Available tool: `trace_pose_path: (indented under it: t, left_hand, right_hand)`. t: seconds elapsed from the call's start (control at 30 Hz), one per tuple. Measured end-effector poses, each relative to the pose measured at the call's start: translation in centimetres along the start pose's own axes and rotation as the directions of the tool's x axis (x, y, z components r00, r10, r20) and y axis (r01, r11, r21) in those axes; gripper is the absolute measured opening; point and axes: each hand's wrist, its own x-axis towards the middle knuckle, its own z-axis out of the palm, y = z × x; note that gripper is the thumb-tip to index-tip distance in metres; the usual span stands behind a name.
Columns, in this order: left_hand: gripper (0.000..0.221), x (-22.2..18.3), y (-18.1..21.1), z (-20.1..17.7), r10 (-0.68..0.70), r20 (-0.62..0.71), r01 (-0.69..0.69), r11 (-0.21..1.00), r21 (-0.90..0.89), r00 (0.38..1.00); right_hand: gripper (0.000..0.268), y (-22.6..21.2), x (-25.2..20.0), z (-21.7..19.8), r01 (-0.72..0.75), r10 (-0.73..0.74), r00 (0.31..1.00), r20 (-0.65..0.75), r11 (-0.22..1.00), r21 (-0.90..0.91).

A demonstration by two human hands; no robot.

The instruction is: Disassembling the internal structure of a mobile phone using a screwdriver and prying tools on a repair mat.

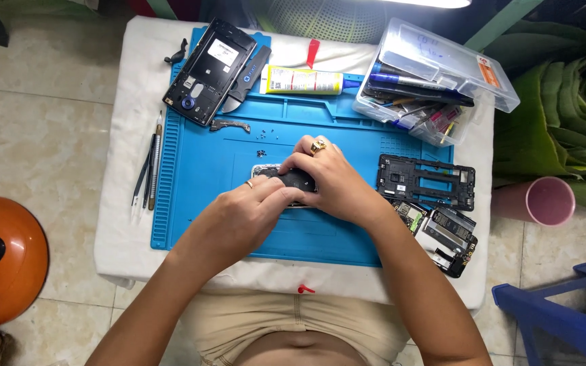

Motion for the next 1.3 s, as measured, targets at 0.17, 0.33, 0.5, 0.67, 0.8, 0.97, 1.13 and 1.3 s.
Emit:
trace_pose_path:
  t: [0.17,0.33,0.5,0.67,0.8,0.97,1.13,1.3]
  left_hand:
    - [0.019,1.0,0.9,-1.6,0.036,-0.009,-0.037,0.997,-0.071,0.999]
    - [0.015,0.6,0.6,-0.5,0.034,-0.034,-0.03,0.994,0.107,0.999]
    - [0.015,0.3,0.2,-0.6,0.056,-0.046,-0.055,0.998,0.039,0.997]
    - [0.036,-0.3,-0.8,0.0,0.059,-0.004,-0.059,0.994,-0.087,0.998]
    - [0.041,-0.5,-0.9,0.0,0.038,0.022,-0.034,0.991,-0.133,0.999]
    - [0.035,-0.7,-2.3,-1.1,-0.152,0.01,0.142,0.901,-0.409,0.988]
    - [0.021,1.8,-5.5,-0.9,-0.266,-0.283,0.139,0.906,-0.4,0.922]
    - [0.011,4.2,-8.0,1.2,-0.172,-0.34,0.037,0.929,-0.368,0.925]
  right_hand:
    - [0.041,0.3,-0.1,0.1,0.031,-0.031,0.999,-0.008,1.0,0.0]
    - [0.043,0.6,0.0,0.1,0.14,-0.141,0.99,-0.025,0.99,-0.012]
    - [0.043,0.1,-0.1,-0.2,0.083,-0.083,0.996,-0.015,0.996,-0.018]
    - [0.026,-0.8,0.1,-1.1,0.065,-0.066,0.997,0.05,0.998,0.018]
    - [0.028,-0.8,0.1,-1.1,0.067,-0.068,0.996,0.052,0.997,0.026]
    - [0.031,-0.7,0.1,-1.3,0.08,-0.08,0.996,0.027,0.997,0.021]
    - [0.015,-1.0,0.3,-1.2,0.005,0.005,0.994,-0.105,0.996,0.094]
    - [0.011,-0.5,0.5,-0.9,-0.027,0.085,0.942,-0.324,0.984,0.179]
